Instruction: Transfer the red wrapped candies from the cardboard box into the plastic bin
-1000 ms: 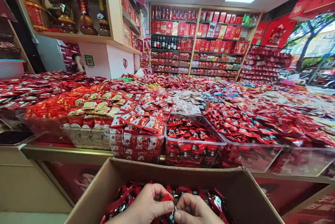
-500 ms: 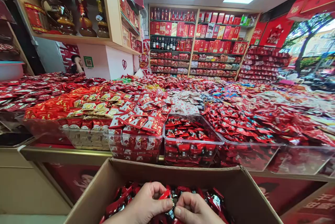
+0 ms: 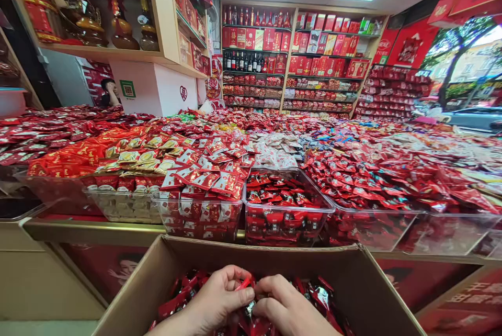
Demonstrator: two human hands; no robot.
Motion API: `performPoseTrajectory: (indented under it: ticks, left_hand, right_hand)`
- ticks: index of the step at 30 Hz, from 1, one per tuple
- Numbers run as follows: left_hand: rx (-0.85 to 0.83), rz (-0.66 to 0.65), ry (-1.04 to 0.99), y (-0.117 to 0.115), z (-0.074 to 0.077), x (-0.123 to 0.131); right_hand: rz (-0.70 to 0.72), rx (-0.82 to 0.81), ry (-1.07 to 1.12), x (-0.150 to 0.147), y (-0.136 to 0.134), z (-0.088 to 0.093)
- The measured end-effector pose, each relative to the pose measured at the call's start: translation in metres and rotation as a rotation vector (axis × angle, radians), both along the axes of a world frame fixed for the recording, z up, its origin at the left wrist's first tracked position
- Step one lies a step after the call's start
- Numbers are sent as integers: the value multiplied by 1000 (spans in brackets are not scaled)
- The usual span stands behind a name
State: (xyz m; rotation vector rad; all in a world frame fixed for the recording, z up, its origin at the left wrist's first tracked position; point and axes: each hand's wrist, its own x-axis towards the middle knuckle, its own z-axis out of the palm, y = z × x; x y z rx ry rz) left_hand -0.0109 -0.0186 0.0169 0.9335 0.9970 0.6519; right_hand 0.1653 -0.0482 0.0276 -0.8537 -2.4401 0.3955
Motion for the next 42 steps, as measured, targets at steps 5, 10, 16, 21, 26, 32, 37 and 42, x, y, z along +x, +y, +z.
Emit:
performPoseTrajectory:
  ticks: [5, 10, 16, 21, 26, 32, 37, 42]
  left_hand:
    - [-69, -15, -63, -2, 4, 1]
    - [-40, -53, 29, -2, 7, 1]
    - [24, -74, 96, 2, 0, 0]
    - [71, -157, 249, 1, 3, -1]
    - [83, -187, 262, -2, 7, -3]
    - [105, -230, 268, -2, 3, -4]
    - [119, -282, 297, -5, 0, -6]
    - [98, -291, 317, -6, 5, -6]
  right_hand:
    - [-49, 322, -41, -3, 2, -8]
    - [-53, 431, 12, -1, 6, -12]
    - [-87, 267, -20, 6, 1, 0]
    - [11, 379, 7, 19, -4, 57]
    - [-274, 465, 163, 31, 45, 112]
    - [-284, 379, -146, 12, 128, 126]
    - [-242, 336, -261, -3, 157, 114]
    - [-185, 261, -289, -3, 162, 104]
